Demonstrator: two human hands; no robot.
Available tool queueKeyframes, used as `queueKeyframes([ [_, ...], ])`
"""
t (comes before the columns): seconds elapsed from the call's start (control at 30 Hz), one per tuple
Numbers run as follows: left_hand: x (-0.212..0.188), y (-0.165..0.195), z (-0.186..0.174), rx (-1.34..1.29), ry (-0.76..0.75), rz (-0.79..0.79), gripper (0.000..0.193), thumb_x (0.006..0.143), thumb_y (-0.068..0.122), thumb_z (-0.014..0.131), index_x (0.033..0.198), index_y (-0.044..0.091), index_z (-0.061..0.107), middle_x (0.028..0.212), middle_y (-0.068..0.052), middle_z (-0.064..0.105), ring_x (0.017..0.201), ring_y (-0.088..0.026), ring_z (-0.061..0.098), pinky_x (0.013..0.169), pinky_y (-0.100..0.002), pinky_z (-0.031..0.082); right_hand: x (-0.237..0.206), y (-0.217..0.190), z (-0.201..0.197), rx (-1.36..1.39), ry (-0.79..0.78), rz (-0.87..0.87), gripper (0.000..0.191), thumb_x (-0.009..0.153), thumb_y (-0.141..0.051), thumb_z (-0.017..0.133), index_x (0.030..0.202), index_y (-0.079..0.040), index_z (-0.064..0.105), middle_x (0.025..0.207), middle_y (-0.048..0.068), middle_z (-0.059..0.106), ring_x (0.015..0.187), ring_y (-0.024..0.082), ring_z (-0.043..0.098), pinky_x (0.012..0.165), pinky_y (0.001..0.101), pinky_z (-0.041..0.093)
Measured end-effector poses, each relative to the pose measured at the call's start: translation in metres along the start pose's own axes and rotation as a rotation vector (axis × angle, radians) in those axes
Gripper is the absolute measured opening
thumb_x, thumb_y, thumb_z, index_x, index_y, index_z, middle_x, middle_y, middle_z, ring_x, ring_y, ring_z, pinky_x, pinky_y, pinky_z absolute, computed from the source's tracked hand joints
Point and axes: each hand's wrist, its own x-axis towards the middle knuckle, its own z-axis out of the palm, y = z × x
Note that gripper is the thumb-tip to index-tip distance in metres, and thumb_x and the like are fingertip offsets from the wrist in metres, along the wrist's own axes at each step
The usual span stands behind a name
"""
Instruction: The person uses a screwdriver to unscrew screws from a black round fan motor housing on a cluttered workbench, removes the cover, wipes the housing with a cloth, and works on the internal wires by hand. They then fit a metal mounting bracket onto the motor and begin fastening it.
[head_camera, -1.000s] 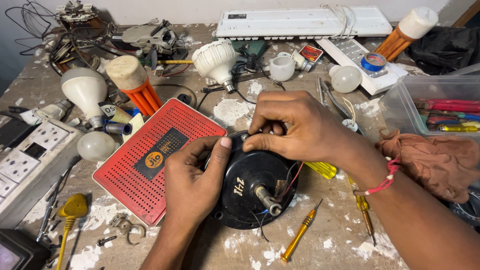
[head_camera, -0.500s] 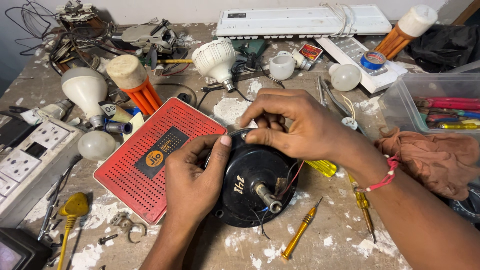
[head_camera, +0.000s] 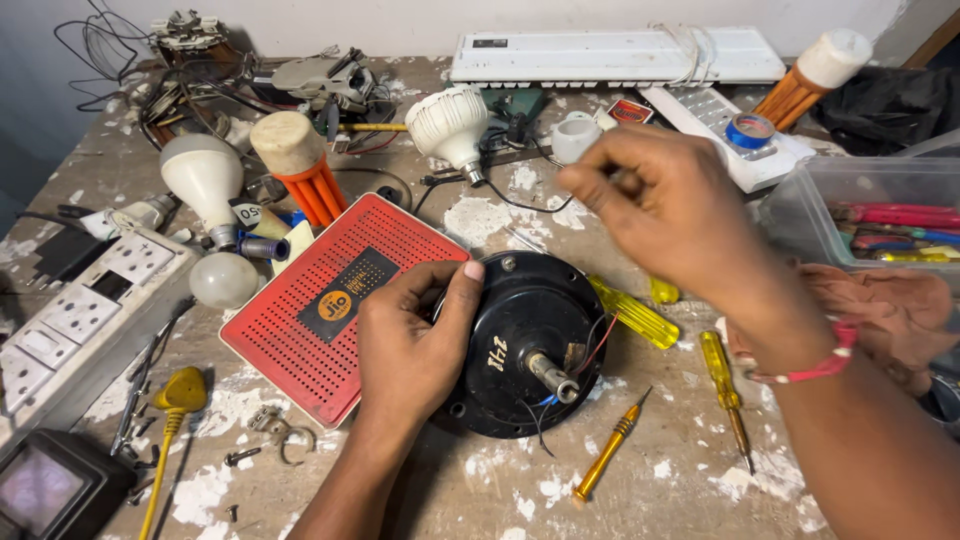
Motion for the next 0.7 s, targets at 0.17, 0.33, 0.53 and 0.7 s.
queueKeyframes([
  [0.17, -0.010, 0.006, -0.014, 0.019, 0.007, 0.044, 0.033, 0.090, 0.033, 0.074, 0.096, 0.002, 0.079, 0.076, -0.008, 0.078, 0.066, -0.010, 0.070, 0.060, -0.028, 0.054, -0.038, -0.005, -0.020, -0.424, -0.543, 0.342, 0.032, 0.093, -0.035, 0.068, 0.117, -0.014, 0.070, 0.094, 0.009, 0.075, 0.088, 0.027, 0.073, 0.081, 0.0439, 0.055],
  [0.33, -0.033, 0.015, -0.022, -0.132, 0.007, 0.155, 0.031, 0.090, 0.030, 0.076, 0.100, 0.001, 0.079, 0.080, -0.010, 0.079, 0.070, -0.012, 0.072, 0.064, -0.028, 0.057, -0.087, -0.013, -0.005, -0.570, -0.464, 0.192, 0.033, 0.081, -0.024, 0.071, 0.111, -0.010, 0.069, 0.110, 0.011, 0.071, 0.108, 0.029, 0.067, 0.091, 0.0447, 0.053],
  [0.53, -0.068, 0.034, -0.040, 0.021, 0.086, 0.533, 0.027, 0.089, 0.022, 0.079, 0.103, -0.002, 0.077, 0.081, -0.013, 0.077, 0.067, -0.018, 0.074, 0.063, -0.030, 0.057, -0.123, -0.038, -0.040, -0.540, -0.113, 0.427, 0.033, 0.091, -0.029, 0.069, 0.115, -0.007, 0.065, 0.104, 0.015, 0.071, 0.092, 0.032, 0.071, 0.082, 0.0455, 0.054],
  [0.7, -0.086, 0.047, -0.051, 0.027, 0.075, 0.614, 0.027, 0.086, 0.018, 0.081, 0.102, -0.003, 0.077, 0.075, -0.013, 0.074, 0.059, -0.018, 0.069, 0.054, -0.031, 0.053, -0.180, -0.070, -0.066, -0.359, 0.219, 0.177, 0.033, 0.089, -0.014, 0.066, 0.120, -0.006, 0.061, 0.091, 0.007, 0.079, 0.084, 0.025, 0.079, 0.085, 0.0443, 0.056],
])
